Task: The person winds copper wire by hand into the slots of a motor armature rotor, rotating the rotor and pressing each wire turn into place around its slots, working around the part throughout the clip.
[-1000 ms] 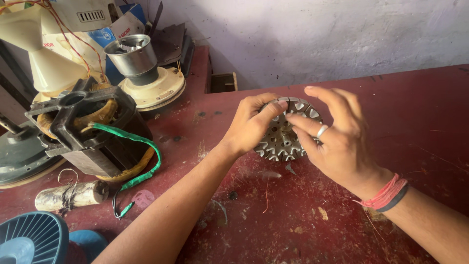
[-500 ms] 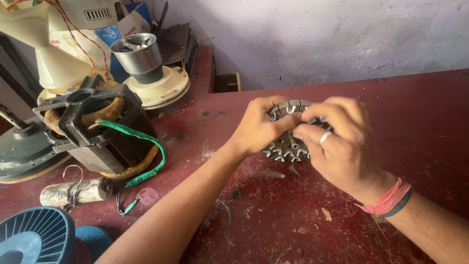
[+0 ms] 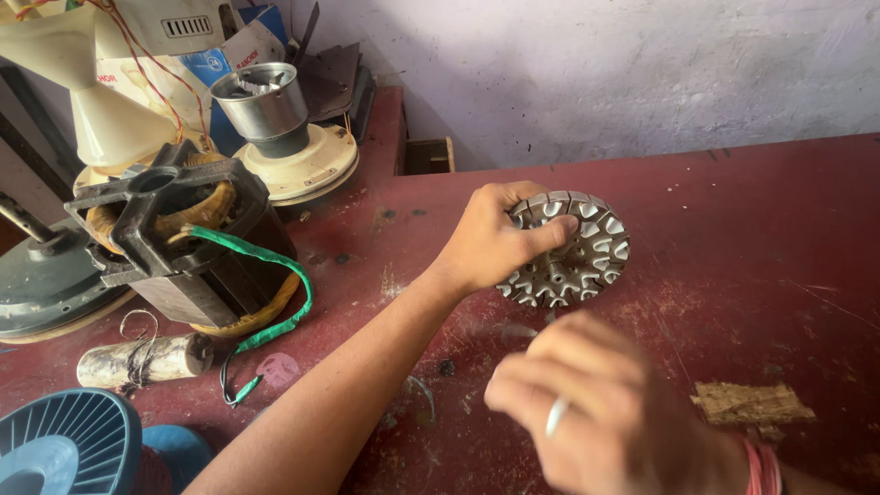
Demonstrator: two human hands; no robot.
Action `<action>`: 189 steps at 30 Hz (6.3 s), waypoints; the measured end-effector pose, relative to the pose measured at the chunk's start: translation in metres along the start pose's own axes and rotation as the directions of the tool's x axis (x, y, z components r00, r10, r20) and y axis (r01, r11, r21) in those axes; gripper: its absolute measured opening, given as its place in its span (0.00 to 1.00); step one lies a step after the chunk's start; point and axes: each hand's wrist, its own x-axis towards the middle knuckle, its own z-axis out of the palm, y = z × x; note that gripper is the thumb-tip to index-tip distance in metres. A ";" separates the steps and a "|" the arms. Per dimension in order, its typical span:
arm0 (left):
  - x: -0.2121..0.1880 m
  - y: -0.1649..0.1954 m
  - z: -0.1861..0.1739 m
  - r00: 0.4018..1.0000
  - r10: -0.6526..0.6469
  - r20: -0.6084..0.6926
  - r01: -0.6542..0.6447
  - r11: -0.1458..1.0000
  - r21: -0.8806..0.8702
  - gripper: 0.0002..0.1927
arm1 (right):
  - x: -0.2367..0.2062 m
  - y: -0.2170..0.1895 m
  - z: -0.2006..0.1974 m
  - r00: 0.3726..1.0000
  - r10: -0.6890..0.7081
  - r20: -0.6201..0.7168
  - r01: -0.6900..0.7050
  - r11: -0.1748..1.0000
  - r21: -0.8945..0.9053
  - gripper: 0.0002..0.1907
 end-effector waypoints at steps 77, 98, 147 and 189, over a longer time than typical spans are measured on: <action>0.001 -0.003 -0.002 1.000 -0.019 0.013 0.020 0.993 -0.118 0.16 | 0.001 0.081 -0.032 0.980 0.198 -0.022 -0.195 0.930 -0.313 0.08; -0.004 0.017 0.002 0.998 -0.024 0.065 0.026 0.999 -0.032 0.14 | -0.020 0.091 -0.038 0.776 0.565 -0.282 -0.566 0.820 0.084 0.04; -0.001 0.021 0.009 0.990 0.134 0.039 -0.140 0.957 0.256 0.16 | -0.012 0.089 -0.045 0.503 0.851 -0.149 -0.682 0.497 0.537 0.06; -0.004 0.027 0.006 0.976 0.204 0.077 -0.215 0.962 0.171 0.26 | -0.005 0.062 -0.032 0.555 0.820 -0.138 -0.736 0.561 0.379 0.08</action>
